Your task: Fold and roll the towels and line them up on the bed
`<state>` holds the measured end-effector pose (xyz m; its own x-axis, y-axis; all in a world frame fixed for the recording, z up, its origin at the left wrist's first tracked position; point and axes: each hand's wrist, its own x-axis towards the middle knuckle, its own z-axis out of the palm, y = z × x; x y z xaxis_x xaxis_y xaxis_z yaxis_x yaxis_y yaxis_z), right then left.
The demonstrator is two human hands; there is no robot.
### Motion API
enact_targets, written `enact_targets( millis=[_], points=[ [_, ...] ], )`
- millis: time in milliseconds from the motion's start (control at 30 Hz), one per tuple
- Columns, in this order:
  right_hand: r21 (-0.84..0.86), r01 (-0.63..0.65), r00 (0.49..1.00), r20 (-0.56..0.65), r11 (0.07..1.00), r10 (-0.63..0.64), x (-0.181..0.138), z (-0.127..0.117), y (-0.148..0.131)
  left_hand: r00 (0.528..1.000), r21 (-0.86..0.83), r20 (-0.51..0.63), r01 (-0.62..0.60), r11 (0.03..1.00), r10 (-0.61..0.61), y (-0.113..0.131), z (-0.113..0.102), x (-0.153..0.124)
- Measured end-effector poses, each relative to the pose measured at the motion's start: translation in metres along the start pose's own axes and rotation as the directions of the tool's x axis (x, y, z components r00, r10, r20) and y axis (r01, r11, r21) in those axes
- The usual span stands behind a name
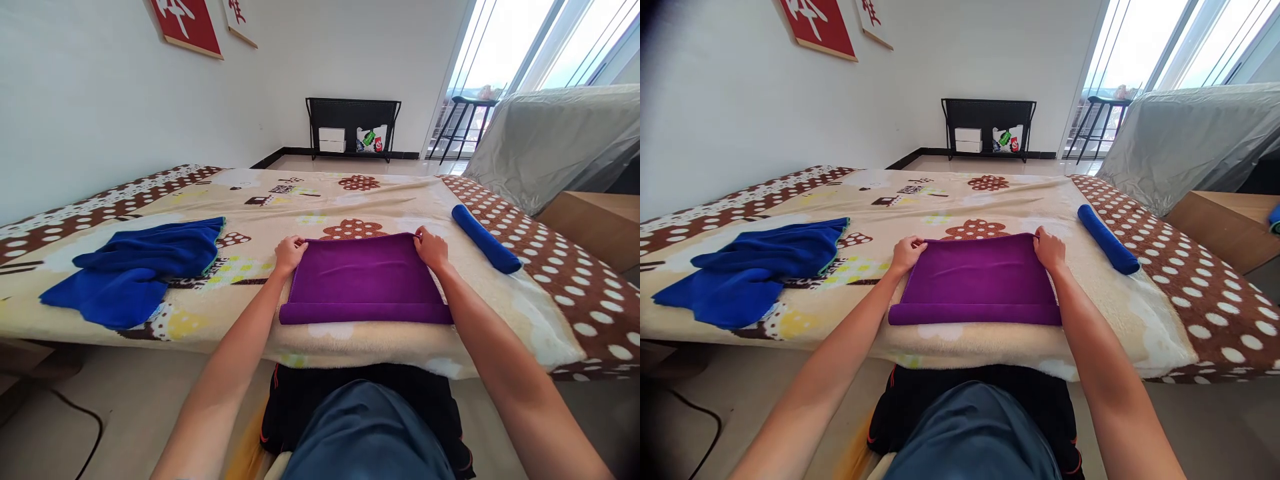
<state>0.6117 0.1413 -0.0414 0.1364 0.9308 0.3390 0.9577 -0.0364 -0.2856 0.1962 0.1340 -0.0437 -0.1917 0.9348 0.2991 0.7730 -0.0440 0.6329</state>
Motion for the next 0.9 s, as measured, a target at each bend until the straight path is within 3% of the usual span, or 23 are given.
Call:
enact_targets(
  millis=[133, 200, 333, 500, 600, 700, 800, 900],
  points=[
    [0.027, -0.002, 1.0, 0.02, 1.0, 0.001, -0.004, -0.005, 0.0, 0.997, 0.106, -0.08, 0.013, 0.994, -0.004, 0.013, -0.009, -0.005],
    [0.044, 0.004, 1.0, 0.007, 0.999, -0.005, -0.003, -0.01, -0.007, 0.996, 0.123, -0.065, -0.054, 0.991, 0.063, 0.03, -0.013, -0.007],
    [0.084, 0.122, 0.991, 0.049, 0.989, -0.127, -0.004, -0.012, -0.045, 0.946, 0.098, 0.11, -0.314, 0.944, 0.304, 0.078, -0.002, -0.02],
    [0.176, 0.386, 0.901, 0.137, 0.906, -0.411, -0.031, 0.012, -0.107, 0.834, 0.092, 0.355, -0.481, 0.872, 0.422, 0.113, 0.048, -0.051],
    [0.215, 0.482, 0.839, 0.164, 0.849, -0.518, -0.049, 0.027, -0.121, 0.802, 0.13, 0.474, -0.472, 0.872, 0.364, 0.107, 0.067, -0.059],
    [0.227, 0.511, 0.813, 0.185, 0.829, -0.552, -0.052, 0.031, -0.113, 0.791, 0.173, 0.532, -0.45, 0.876, 0.301, 0.09, 0.066, -0.052],
    [0.212, 0.48, 0.827, 0.214, 0.851, -0.52, -0.043, 0.029, -0.093, 0.804, 0.215, 0.534, -0.429, 0.877, 0.262, 0.071, 0.052, -0.041],
    [0.163, 0.394, 0.871, 0.247, 0.905, -0.424, -0.032, 0.028, -0.066, 0.844, 0.269, 0.487, -0.388, 0.882, 0.223, 0.052, 0.037, -0.033]
  ],
)
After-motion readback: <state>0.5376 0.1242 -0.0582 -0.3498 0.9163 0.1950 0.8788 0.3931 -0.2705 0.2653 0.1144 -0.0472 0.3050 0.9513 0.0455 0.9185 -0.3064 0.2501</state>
